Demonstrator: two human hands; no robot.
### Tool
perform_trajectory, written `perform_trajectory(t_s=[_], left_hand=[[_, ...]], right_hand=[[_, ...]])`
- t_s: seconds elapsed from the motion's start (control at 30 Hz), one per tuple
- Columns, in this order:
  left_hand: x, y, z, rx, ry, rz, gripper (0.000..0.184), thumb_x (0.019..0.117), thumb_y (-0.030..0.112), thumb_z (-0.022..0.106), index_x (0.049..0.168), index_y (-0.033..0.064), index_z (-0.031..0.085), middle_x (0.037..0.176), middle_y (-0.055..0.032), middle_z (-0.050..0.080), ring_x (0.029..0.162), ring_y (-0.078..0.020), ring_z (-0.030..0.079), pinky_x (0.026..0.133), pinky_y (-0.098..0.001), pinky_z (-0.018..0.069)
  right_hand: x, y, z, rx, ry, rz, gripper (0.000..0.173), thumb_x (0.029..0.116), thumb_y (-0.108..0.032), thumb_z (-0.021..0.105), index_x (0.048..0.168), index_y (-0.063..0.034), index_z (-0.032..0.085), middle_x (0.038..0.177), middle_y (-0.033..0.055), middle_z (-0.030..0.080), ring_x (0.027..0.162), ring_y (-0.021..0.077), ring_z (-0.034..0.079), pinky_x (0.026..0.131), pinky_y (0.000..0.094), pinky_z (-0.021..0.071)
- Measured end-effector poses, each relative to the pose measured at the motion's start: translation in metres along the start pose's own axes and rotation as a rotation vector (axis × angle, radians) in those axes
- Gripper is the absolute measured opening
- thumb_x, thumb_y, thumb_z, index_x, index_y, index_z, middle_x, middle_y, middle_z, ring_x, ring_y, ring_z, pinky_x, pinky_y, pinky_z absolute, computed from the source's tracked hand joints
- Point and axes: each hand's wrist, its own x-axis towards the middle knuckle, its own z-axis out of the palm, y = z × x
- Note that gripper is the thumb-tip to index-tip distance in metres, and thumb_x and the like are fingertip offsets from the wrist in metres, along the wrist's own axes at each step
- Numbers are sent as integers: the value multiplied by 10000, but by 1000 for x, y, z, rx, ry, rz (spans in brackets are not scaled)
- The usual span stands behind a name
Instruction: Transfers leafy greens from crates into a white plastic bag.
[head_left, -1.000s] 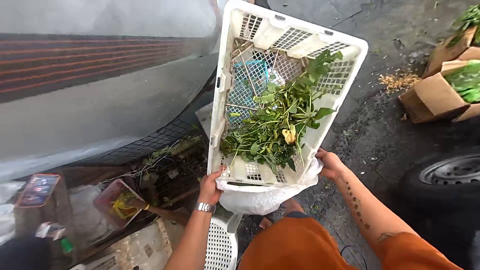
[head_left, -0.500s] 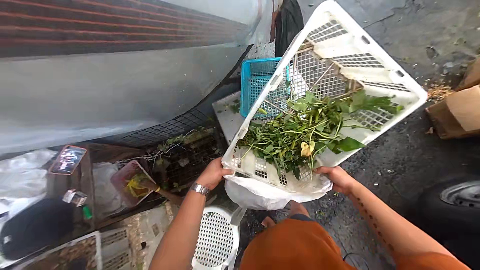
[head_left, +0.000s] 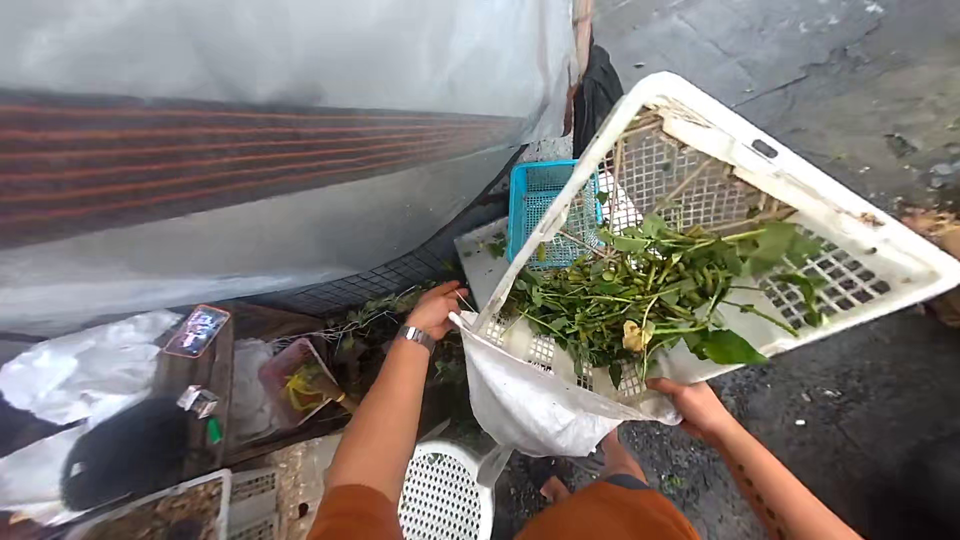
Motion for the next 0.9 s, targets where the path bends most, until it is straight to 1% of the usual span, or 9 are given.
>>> perform_trajectory(t_s=[0.1, 0.2, 0.37, 0.47, 0.57, 0.6, 0.67, 0.77, 0.9], left_hand=[[3, 1, 3, 105, 20, 9, 669, 855, -126, 558, 1474, 124, 507, 1276, -183, 618, 923, -265, 643, 743, -417, 565], [-6, 1, 4, 257, 52, 67, 569, 815, -129, 646, 1353, 28, 551, 1232, -216, 590, 954, -298, 645, 787, -447, 590], [-6, -24, 23, 233, 282, 162, 463, 750, -96, 737, 1189, -24, 609, 1147, -236, 648, 994, -349, 663, 844, -536, 580], [-4, -44, 33, -15, 461, 177, 467, 782, -55, 735, 1228, -22, 602, 1149, -229, 639, 1008, -331, 646, 849, -519, 566], [-41, -87, 50, -302, 672, 226, 545, 943, 125, 673, 1428, -33, 481, 1291, -256, 605, 1117, -342, 641, 906, -533, 576], [-66, -102, 65, -336, 697, 195, 519, 993, 192, 643, 1422, -40, 464, 1227, -228, 615, 1039, -293, 644, 858, -487, 581], [-110, -125, 107, -376, 589, -11, 479, 1049, 368, 576, 1298, -37, 523, 969, -156, 603, 759, -219, 600, 630, -395, 540], [-111, -156, 145, -382, 293, -302, 690, 1032, 598, 498, 1383, 5, 507, 1155, -227, 608, 897, -326, 638, 705, -494, 553], [-54, -163, 157, -193, 426, -174, 437, 1055, 266, 582, 1365, -40, 541, 1187, -294, 646, 963, -399, 690, 788, -573, 593]], right_hand=[[-3, 12, 1, -41, 75, -81, 505, 833, 22, 726, 1309, 20, 558, 1091, 132, 714, 918, 174, 727, 789, 368, 636], [-5, 14, 3, -67, 158, -152, 514, 815, 21, 731, 1302, 31, 567, 1112, 116, 709, 948, 136, 715, 824, 336, 624], [-7, 22, 8, -126, 166, -253, 501, 819, -11, 731, 1293, 50, 582, 1159, 117, 704, 1036, 109, 695, 917, 307, 594], [-18, 14, 24, -226, 207, -222, 398, 875, -53, 724, 1243, 65, 629, 1161, 137, 705, 1062, 113, 676, 959, 331, 560], [-23, 18, 28, -346, 161, -280, 395, 921, -100, 676, 1261, 93, 618, 1200, 193, 686, 1124, 167, 659, 1010, 357, 540], [-17, 23, 26, -419, 132, -344, 402, 939, -119, 652, 1275, 97, 614, 1212, 216, 683, 1146, 203, 660, 1028, 384, 535], [-8, 26, 25, -581, 109, -431, 381, 970, -137, 625, 1275, 91, 627, 1228, 246, 679, 1186, 277, 653, 1058, 447, 516], [-11, 25, 27, -768, 84, -376, 378, 1019, -131, 596, 1314, 105, 615, 1327, 307, 625, 1309, 387, 578, 1152, 536, 420], [-5, 38, 27, -674, 99, -272, 391, 974, -82, 631, 1315, 106, 605, 1326, 273, 630, 1303, 322, 580, 1136, 488, 442]])
